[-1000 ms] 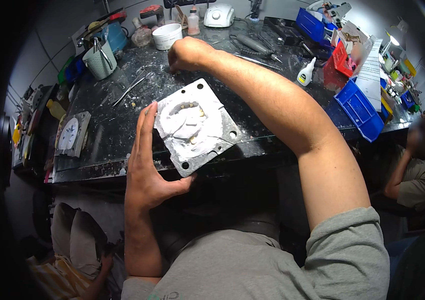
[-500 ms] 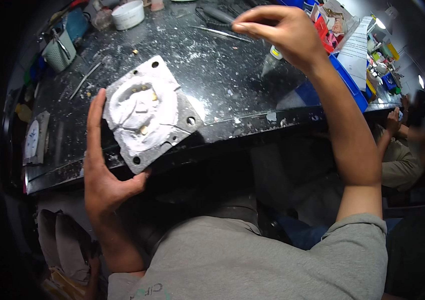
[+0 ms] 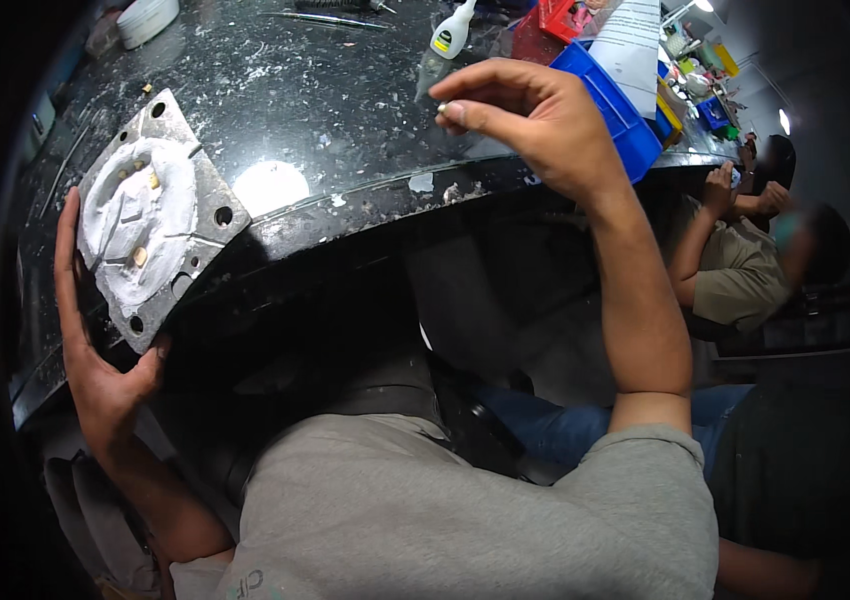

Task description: The person places artificial teeth into a dental mold by hand, adjusts them using a metal tool, and moves the mold to the side of the workbench.

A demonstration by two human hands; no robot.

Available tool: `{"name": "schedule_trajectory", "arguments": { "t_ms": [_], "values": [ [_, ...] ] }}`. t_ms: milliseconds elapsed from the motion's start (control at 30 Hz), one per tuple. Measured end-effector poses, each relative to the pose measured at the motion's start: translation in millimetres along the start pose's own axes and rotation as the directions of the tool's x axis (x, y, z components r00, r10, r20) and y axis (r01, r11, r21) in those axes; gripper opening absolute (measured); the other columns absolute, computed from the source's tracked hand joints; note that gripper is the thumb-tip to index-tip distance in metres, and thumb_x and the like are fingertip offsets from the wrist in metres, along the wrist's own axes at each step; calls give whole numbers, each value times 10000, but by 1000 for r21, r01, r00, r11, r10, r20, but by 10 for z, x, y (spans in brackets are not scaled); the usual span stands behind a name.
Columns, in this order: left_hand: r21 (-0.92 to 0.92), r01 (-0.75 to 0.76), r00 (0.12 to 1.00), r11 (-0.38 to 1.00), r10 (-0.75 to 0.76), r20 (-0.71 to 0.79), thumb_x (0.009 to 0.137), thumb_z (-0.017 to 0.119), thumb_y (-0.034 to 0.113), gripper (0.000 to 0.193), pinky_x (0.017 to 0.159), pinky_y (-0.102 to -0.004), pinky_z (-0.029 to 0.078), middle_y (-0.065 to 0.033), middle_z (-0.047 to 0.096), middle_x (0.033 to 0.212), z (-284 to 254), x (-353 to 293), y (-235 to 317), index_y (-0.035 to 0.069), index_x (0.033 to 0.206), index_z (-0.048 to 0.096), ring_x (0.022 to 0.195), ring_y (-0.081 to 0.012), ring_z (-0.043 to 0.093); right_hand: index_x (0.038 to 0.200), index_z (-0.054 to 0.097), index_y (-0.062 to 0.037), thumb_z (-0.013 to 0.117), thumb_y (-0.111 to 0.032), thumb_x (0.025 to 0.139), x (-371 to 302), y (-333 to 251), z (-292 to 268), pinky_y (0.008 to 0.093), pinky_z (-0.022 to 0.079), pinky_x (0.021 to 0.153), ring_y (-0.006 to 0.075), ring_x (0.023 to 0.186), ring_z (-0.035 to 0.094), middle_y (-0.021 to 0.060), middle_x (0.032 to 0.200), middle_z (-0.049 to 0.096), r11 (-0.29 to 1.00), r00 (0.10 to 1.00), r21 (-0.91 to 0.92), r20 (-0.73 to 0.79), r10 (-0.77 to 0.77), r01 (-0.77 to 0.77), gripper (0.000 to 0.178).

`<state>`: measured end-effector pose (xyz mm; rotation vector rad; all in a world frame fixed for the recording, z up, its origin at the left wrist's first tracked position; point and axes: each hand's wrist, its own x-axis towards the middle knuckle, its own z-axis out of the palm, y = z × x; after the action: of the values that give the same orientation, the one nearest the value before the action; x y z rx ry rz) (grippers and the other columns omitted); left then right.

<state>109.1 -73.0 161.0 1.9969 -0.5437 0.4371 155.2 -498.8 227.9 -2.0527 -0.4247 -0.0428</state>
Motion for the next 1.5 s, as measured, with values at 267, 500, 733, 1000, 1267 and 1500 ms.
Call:
{"name": "schedule_trajectory", "arguments": {
  "t_ms": [267,500,733,1000,1267,1500],
  "values": [
    [108,-39,999,993,38,11,657,791,371,1194,1285,-485,352,-206,375,1709,-41,-19,-47,10,1689,311,1549,-341,429,1092,808,-1,819,-104,961,78,-136,148,291,578,920,150,985,743,59,1017,793,960,995,-280,95,-3,30,167],
    [135,-60,998,989,58,17,610,786,372,1220,1303,-493,318,-218,365,1716,-75,-16,-56,-5,1678,332,1575,-356,391,1040,805,-12,837,-120,935,129,-234,244,317,559,885,155,954,721,58,982,786,866,978,-479,203,-53,147,154],
    [270,-128,992,954,122,40,610,779,378,1203,1304,-499,314,-223,367,1715,-121,-8,-88,-14,1666,355,1580,-364,384,1014,764,-65,829,-104,893,236,-268,271,379,545,970,237,977,726,56,961,765,598,886,-657,392,-248,459,142],
    [255,-97,995,962,98,8,576,759,344,1206,1310,-502,296,-232,384,1705,-90,-13,-57,-17,1659,370,1586,-368,375,981,770,-123,854,-89,865,250,-340,329,476,457,1187,191,1003,729,3,965,765,359,829,-750,468,-307,556,148],
    [229,-77,996,970,83,-18,525,731,278,1209,1311,-500,292,-232,395,1698,-67,-16,-55,-4,1652,394,1590,-372,371,991,778,-139,858,-98,858,286,-379,327,505,427,1212,185,1005,726,-4,945,757,330,826,-758,490,-279,562,161],
    [255,-88,995,963,95,-17,519,731,273,1211,1307,-504,302,-234,398,1696,-71,-14,-49,4,1652,397,1588,-375,376,996,771,-157,776,-123,913,317,-399,300,508,394,1211,179,1038,715,-27,957,759,315,831,-769,512,-217,556,89]
  ]
}}
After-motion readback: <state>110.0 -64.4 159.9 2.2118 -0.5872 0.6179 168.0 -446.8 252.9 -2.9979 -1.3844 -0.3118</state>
